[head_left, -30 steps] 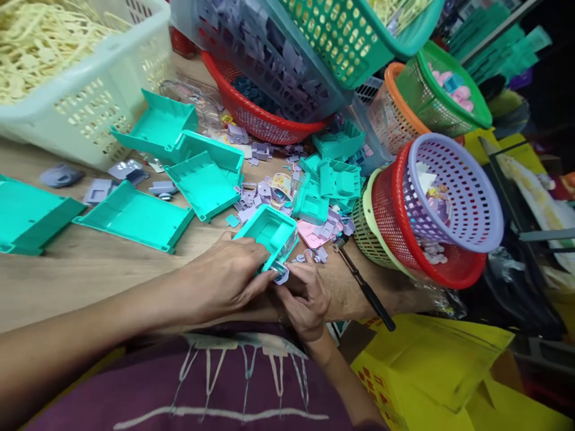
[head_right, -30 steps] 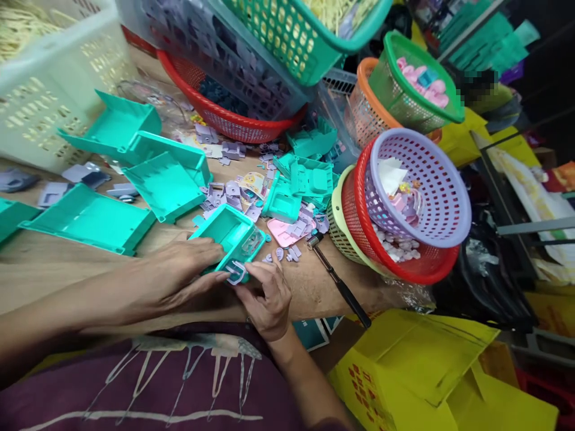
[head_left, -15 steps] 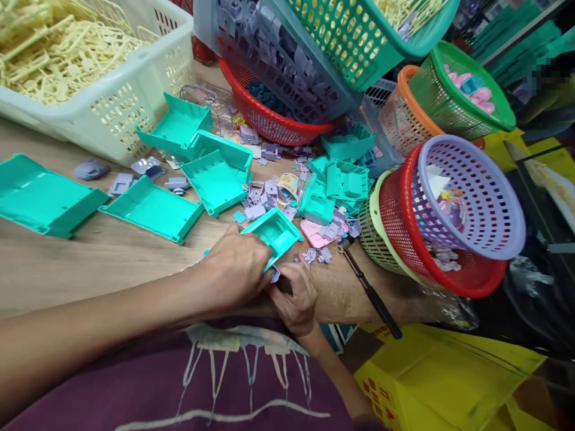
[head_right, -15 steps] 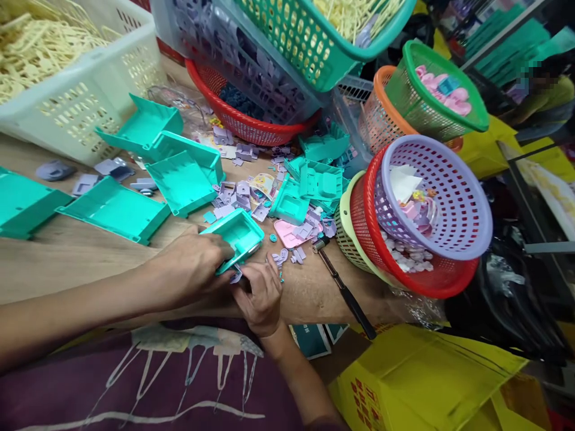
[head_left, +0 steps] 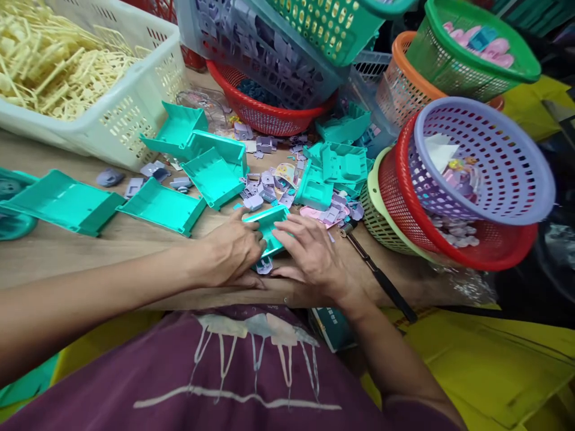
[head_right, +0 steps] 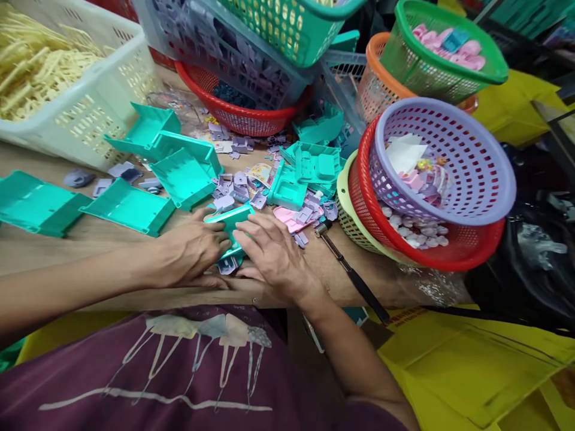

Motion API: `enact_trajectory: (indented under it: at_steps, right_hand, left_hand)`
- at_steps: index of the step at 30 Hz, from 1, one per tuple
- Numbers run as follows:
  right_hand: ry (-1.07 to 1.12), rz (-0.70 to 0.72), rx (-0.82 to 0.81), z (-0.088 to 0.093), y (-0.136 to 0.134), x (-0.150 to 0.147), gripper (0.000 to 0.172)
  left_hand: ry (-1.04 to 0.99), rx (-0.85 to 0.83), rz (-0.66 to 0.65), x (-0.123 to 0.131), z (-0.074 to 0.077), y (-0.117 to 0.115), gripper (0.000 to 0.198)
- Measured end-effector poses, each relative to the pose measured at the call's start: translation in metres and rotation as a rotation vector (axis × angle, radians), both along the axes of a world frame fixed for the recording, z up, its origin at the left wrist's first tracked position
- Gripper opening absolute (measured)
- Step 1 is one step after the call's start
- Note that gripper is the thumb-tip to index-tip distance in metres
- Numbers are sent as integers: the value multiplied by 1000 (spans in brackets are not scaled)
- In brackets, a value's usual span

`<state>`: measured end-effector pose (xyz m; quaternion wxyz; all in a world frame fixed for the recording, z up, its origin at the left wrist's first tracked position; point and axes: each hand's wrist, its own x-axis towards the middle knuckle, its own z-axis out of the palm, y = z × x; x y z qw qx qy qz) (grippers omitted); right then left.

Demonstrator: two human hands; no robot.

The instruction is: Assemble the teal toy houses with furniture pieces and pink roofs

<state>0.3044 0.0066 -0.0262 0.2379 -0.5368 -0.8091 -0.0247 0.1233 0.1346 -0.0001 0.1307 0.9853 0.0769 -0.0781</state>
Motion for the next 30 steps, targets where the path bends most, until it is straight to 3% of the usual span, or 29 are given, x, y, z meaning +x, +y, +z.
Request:
enact_trajectory:
  at_steps: [4,16,30]
  right_hand:
    - [-74,130,-94,2,16,4,41]
    - [22,224,-139,-4,21,7,35]
    - [91,277,-180,-3,23,11,35]
  left_hand:
    - [90,209,-116,3,-3,-5,38]
    - [57,175,-108,0,-11,-5,37]
    - [36,155,-153,0,-3,-2,46]
